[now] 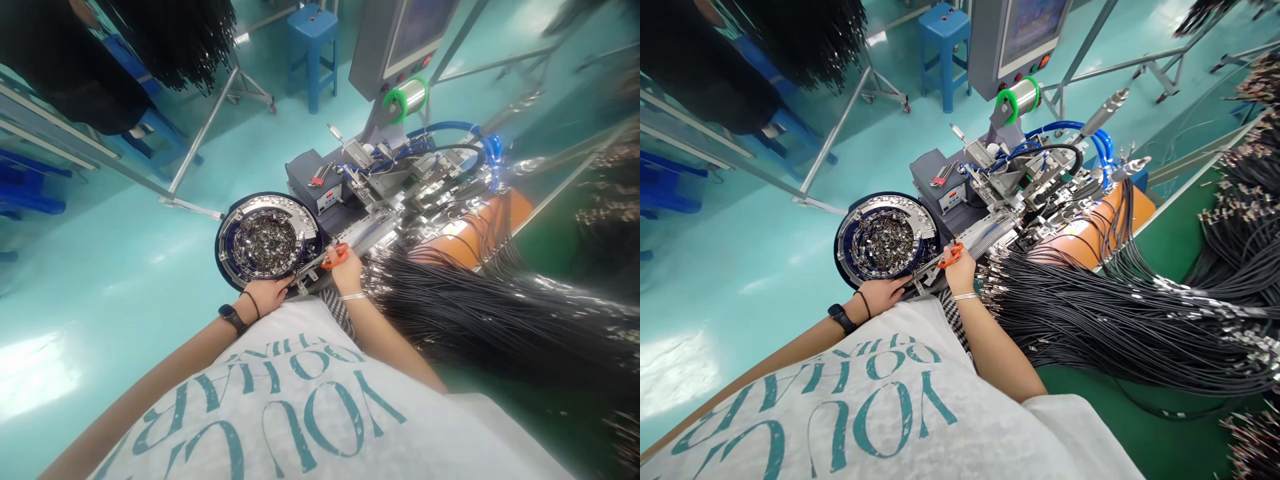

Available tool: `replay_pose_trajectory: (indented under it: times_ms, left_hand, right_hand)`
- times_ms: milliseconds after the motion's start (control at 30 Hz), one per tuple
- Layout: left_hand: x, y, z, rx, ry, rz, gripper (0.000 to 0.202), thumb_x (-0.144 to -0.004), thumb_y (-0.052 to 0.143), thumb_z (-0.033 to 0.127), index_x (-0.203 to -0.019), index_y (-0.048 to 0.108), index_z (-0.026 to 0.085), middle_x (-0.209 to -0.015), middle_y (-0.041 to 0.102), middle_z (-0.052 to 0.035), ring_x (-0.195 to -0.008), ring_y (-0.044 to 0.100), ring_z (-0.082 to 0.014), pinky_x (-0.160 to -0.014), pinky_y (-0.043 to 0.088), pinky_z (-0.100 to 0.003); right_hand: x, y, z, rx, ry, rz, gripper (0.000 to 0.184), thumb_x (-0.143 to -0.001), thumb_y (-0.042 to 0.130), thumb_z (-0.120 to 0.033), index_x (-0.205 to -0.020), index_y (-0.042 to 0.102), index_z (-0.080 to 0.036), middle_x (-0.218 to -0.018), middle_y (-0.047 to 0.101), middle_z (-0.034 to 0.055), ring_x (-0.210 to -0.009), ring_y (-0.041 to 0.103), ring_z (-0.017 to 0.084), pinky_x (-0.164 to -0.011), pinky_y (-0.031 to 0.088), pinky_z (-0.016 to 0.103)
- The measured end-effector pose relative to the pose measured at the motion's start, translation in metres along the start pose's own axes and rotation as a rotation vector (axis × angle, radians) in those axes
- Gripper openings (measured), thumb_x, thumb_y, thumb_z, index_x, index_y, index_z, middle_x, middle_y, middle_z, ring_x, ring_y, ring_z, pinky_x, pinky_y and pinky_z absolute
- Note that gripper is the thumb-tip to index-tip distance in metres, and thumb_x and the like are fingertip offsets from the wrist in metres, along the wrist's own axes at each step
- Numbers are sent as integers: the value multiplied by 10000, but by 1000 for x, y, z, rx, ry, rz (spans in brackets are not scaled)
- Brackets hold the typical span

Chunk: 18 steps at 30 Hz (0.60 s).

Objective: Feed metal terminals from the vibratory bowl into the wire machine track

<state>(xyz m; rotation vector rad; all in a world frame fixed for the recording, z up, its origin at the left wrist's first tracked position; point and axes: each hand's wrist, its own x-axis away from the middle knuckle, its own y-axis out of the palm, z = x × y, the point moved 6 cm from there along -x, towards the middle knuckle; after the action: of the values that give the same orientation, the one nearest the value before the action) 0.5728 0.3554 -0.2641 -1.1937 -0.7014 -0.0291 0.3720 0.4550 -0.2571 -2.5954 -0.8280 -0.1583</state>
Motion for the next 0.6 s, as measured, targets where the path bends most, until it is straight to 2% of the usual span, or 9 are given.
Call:
replay_pose_trajectory:
  times_ms: [133,233,333,433,500,600]
  left_hand:
    - [1,0,-1,4,-26,2,521,-919,332,411,-1429,359,313,-980,696,-81,-820,656,-241,-713,492,-337]
    - [1,-1,2,27,16,-7,488,-924,320,377,-1408,381,364,-999,692,-53,-819,654,-214,-702,487,-305]
    - [0,0,2,26,10,-41,527,-917,326,389,-1442,298,392,-1020,690,-48,-822,656,-226,-677,486,-307]
    - [0,2,-2,6,-64,-66,566,-915,309,437,-1471,246,347,-938,704,-74,-774,660,-257,-648,485,-335]
    - [0,3,-2,9,-77,-50,560,-918,301,438,-1465,274,324,-919,708,-79,-771,660,-257,-661,486,-341]
    - [0,1,0,32,-28,-1,509,-925,301,406,-1429,347,352,-947,706,-61,-785,658,-230,-679,482,-317]
  right_hand:
    - [8,9,-3,3,18,-57,247,-803,557,-421,-690,541,-202,-653,635,5,-638,584,151,-685,458,276]
    - [11,14,-2,18,34,-94,250,-801,565,-434,-718,558,-198,-657,640,3,-643,586,151,-686,459,278]
    - [4,3,-1,4,34,-16,270,-816,549,-446,-736,572,-189,-692,653,5,-668,599,150,-716,459,285]
    - [-6,-8,0,31,43,68,274,-815,550,-438,-724,570,-180,-700,655,14,-677,603,155,-730,454,294]
    - [-8,-7,2,52,41,63,276,-809,555,-439,-713,562,-181,-690,650,14,-669,595,157,-725,449,298]
    - [-3,-1,3,69,10,37,272,-813,551,-439,-718,562,-184,-683,643,8,-661,582,153,-719,442,296]
